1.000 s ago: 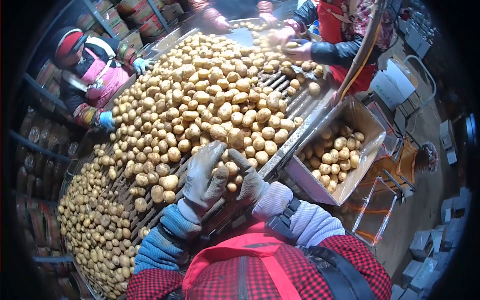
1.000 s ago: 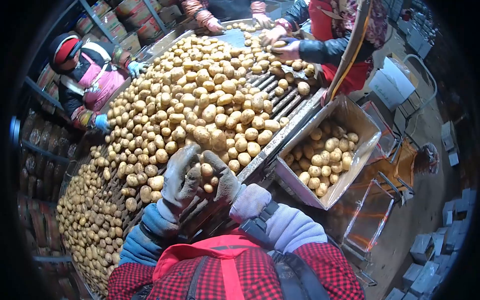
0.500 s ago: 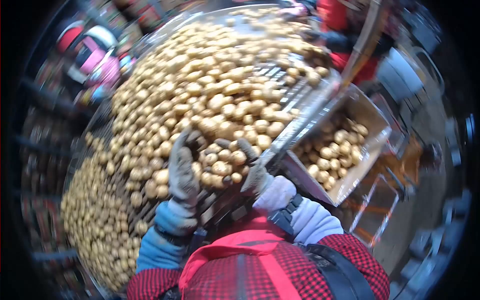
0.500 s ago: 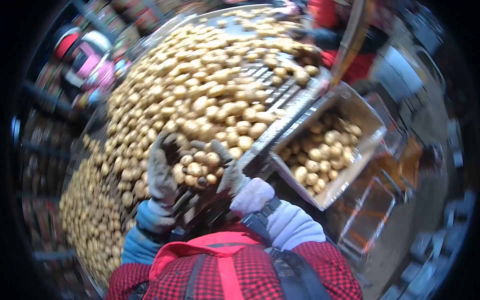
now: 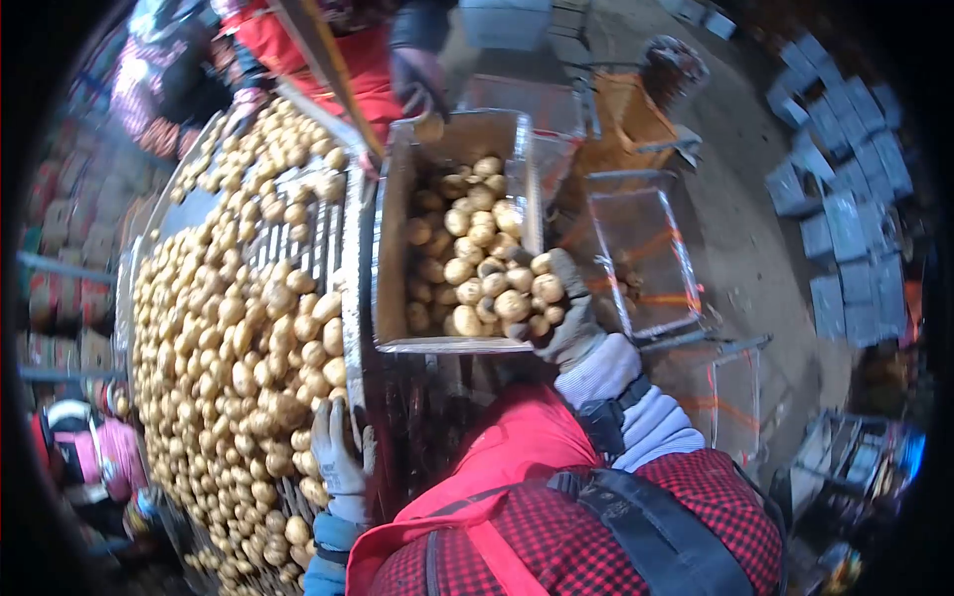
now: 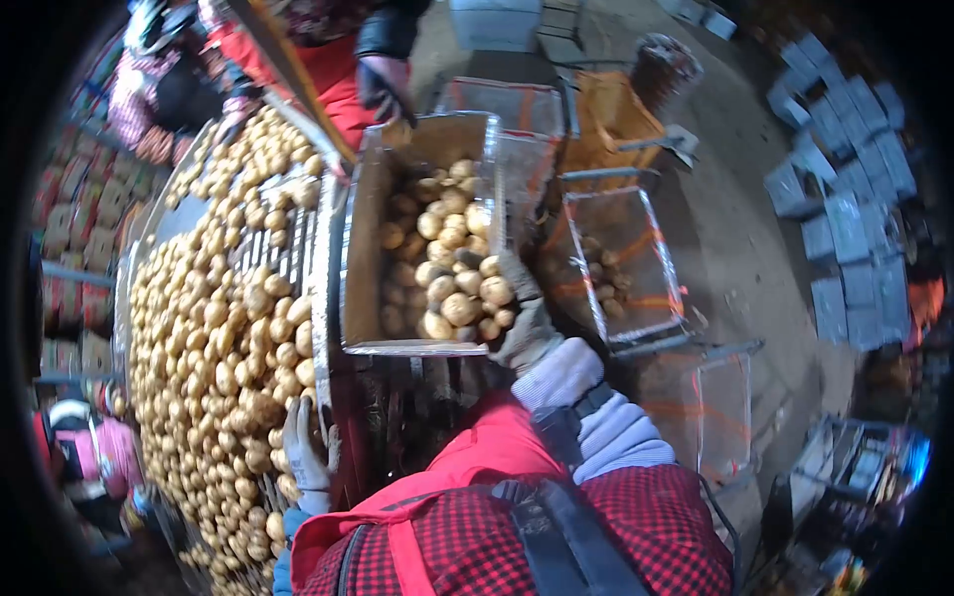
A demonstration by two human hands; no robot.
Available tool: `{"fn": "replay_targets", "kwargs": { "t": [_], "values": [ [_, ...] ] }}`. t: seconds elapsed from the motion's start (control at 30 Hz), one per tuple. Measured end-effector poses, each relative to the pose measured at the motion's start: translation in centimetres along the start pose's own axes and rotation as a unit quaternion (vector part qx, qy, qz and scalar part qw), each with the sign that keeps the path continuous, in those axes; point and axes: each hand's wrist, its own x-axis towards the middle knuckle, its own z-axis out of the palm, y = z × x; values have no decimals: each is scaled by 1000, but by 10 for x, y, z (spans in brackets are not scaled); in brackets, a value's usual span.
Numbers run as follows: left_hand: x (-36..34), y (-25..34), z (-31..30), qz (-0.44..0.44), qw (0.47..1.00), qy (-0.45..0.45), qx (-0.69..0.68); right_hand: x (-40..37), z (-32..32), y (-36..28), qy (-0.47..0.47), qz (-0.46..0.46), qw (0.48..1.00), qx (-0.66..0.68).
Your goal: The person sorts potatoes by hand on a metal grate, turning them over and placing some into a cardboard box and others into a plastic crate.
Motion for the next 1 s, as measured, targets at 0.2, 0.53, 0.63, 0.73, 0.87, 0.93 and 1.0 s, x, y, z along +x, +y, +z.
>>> {"fn": "replay_targets", "kwargs": {
  "t": [0.2, 0.53, 0.63, 0.73, 0.87, 0.93, 1.0],
  "values": [
    [-4, -14, 11, 17, 1000, 11, -15, -69, -57, -88, 100, -203, 974, 5],
    [-2, 5, 2, -25, 1000, -5, -7, 53, -56, -209, 93, -235, 965, -65],
    [-2, 3, 3, -29, 1000, -4, 2, 164, -51, -273, 52, -205, 972, -105],
    [-1, 8, -2, -41, 999, -2, 12, 223, -42, -296, 162, -110, 957, -213],
    [3, 17, -7, -31, 998, 40, 31, 227, -41, -247, 192, -250, 873, -373],
    [17, 32, -23, -45, 998, 46, -16, 218, -53, -214, -1, -290, 811, -507],
    [9, 19, -21, -20, 998, 57, -29, 207, -4, -158, 0, -260, 839, -478]
  ]
}}
